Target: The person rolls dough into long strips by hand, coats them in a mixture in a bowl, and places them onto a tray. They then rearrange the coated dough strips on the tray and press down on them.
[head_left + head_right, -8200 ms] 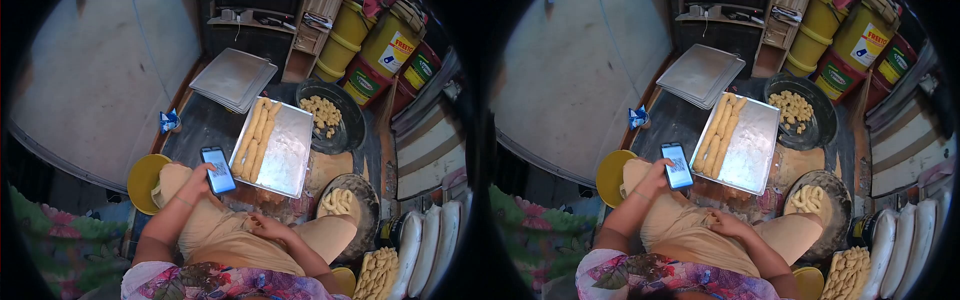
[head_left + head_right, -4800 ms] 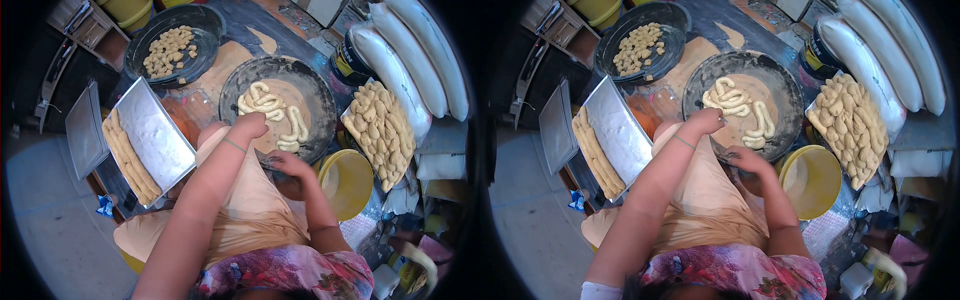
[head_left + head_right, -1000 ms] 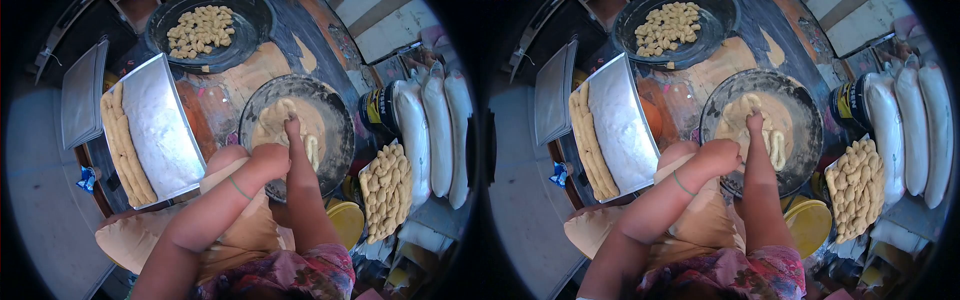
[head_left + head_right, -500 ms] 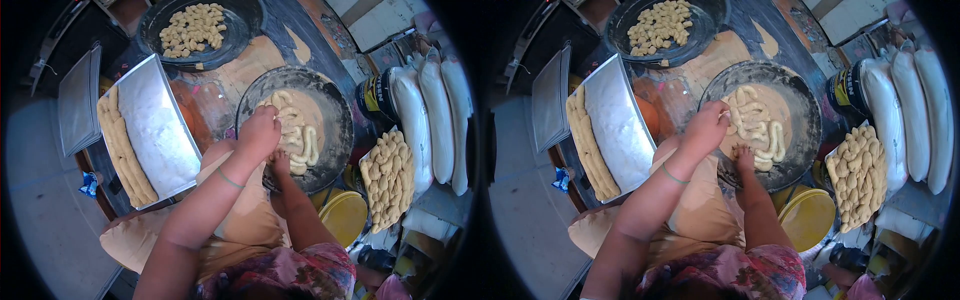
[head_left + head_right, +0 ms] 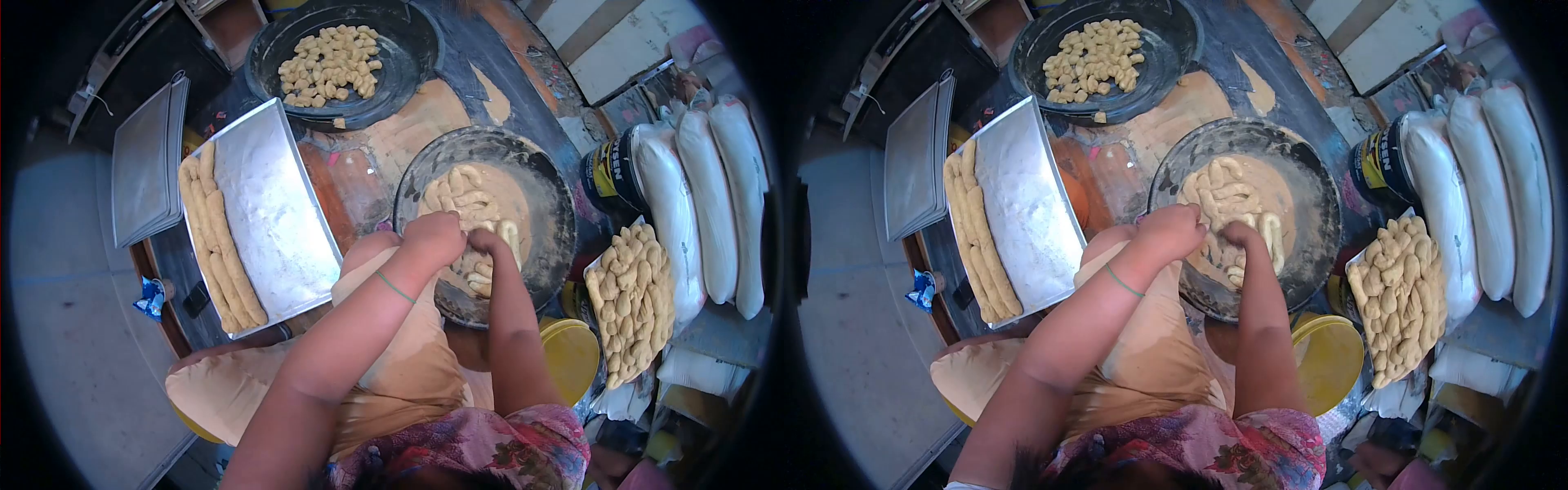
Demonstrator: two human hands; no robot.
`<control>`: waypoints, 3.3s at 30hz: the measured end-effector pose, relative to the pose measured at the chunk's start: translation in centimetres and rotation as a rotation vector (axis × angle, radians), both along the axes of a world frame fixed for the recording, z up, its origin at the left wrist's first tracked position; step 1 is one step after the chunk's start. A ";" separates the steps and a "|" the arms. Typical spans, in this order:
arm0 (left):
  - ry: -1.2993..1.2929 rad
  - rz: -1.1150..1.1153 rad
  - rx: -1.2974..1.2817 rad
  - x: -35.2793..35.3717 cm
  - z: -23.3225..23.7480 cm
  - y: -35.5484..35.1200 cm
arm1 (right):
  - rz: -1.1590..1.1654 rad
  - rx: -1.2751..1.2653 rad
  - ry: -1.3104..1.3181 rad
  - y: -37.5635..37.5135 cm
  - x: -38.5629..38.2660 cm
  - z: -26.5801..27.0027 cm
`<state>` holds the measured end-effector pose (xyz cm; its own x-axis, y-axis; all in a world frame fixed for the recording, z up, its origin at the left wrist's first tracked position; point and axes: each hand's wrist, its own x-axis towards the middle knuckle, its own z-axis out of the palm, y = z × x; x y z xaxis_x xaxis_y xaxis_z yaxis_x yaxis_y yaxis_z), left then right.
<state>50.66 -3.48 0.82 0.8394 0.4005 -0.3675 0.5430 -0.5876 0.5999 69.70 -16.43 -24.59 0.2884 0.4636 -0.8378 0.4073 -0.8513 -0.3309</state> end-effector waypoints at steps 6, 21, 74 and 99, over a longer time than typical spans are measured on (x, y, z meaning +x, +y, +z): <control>0.049 0.020 -0.007 0.1 0.2 0.1 | -0.987 1.166 0.707 7.6 0.7 13.1; 0.057 0.007 0.013 0.4 -0.6 0.5 | -0.401 0.133 -0.337 -1.3 -10.5 -8.5; -0.685 1.114 -0.394 -32.7 2.8 6.4 | -0.429 1.100 0.993 22.7 -17.3 35.8; 0.013 0.558 0.504 -32.4 -1.7 6.5 | -0.017 0.753 0.323 28.8 -37.8 21.2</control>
